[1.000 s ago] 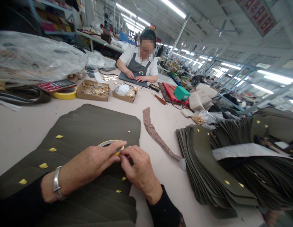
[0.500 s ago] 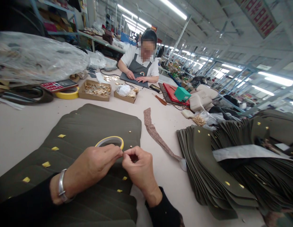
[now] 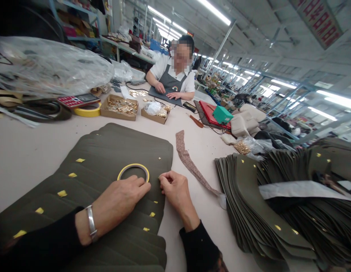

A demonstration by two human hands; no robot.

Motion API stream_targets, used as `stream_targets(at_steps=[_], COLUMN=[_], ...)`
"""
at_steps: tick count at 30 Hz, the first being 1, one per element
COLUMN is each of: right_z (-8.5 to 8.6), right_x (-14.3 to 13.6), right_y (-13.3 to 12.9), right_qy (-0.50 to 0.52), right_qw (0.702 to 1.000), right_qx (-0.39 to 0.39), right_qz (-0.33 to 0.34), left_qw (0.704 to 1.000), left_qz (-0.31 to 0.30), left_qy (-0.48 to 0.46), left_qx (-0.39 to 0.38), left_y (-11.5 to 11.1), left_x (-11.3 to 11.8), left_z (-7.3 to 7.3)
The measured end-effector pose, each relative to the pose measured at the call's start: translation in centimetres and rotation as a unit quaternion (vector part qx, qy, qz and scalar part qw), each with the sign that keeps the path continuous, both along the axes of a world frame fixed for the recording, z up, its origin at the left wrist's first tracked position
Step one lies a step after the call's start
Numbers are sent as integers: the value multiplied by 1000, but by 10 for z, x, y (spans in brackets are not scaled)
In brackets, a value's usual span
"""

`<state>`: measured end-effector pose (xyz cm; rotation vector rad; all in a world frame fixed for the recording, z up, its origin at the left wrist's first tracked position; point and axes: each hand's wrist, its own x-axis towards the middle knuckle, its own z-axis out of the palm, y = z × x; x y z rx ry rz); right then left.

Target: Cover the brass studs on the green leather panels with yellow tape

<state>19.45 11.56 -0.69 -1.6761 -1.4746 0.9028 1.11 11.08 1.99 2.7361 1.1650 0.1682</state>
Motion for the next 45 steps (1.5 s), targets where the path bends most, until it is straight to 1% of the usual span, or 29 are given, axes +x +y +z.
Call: stream_targets(at_steps=[4, 6, 8, 10, 12, 13, 15, 17, 19, 21, 22, 24, 27, 30, 32, 33, 37, 40, 42, 45], right_z=[1, 1, 0, -1, -2, -3, -3, -2, -1, 0, 0, 0, -1, 1, 4, 6, 14, 17, 19, 21], right_x=[-6, -8, -8, -6, -1, 3, 9, 12, 13, 9, 7, 3, -2, -4, -4, -4, -2, 1, 2, -1], right_y=[4, 7, 9, 10, 9, 8, 4, -2, -5, -6, -5, -1, 7, 12, 10, 7, -10, -20, -24, -24], right_qy=[-146, -188, -211, -204, -167, -144, -125, -162, -232, -292, -312, -327, -299, -264, -249, -243, -215, -179, -148, -77], right_qw=[987, 978, 973, 976, 985, 989, 988, 973, 945, 923, 919, 924, 947, 962, 966, 968, 968, 967, 974, 991], right_qx=[65, 89, 90, 67, 43, 45, 87, 160, 206, 207, 195, 159, 97, 64, 51, 41, -24, -68, -52, 50], right_qz=[13, 15, 16, 12, 2, -2, 4, 46, 106, 142, 143, 122, 74, 39, 39, 49, 126, 169, 166, 99], left_qw=[1000, 1000, 1000, 1000, 1000, 1000, 1000, 1000, 1000, 1000, 1000, 999, 996, 991, 989, 989, 989, 990, 992, 987], left_qz=[4, 3, 2, 4, 5, 4, 5, 3, 1, -3, -1, 17, 76, 128, 143, 146, 143, 136, 114, 49], left_qy=[-2, -3, -4, -6, -9, -12, -15, -18, -19, -24, -26, -29, -26, -15, -4, 2, 11, -3, -47, -152], left_qx=[-9, -12, -16, -17, -16, -13, -8, -4, 0, 4, 7, 16, 39, 45, 40, 38, 37, 41, 37, 21], left_y=[0, 0, 0, -1, -2, -2, -2, 0, 2, 6, 9, 16, 30, 41, 44, 44, 41, 40, 39, 35], left_x=[0, 0, -1, -1, -2, -2, -2, -3, -3, -5, -7, -13, -25, -34, -37, -37, -36, -37, -36, -33], left_z=[0, -1, 0, 0, 1, 1, 0, -1, -2, -4, -4, -5, -4, -2, -1, -1, 0, -2, -5, -8])
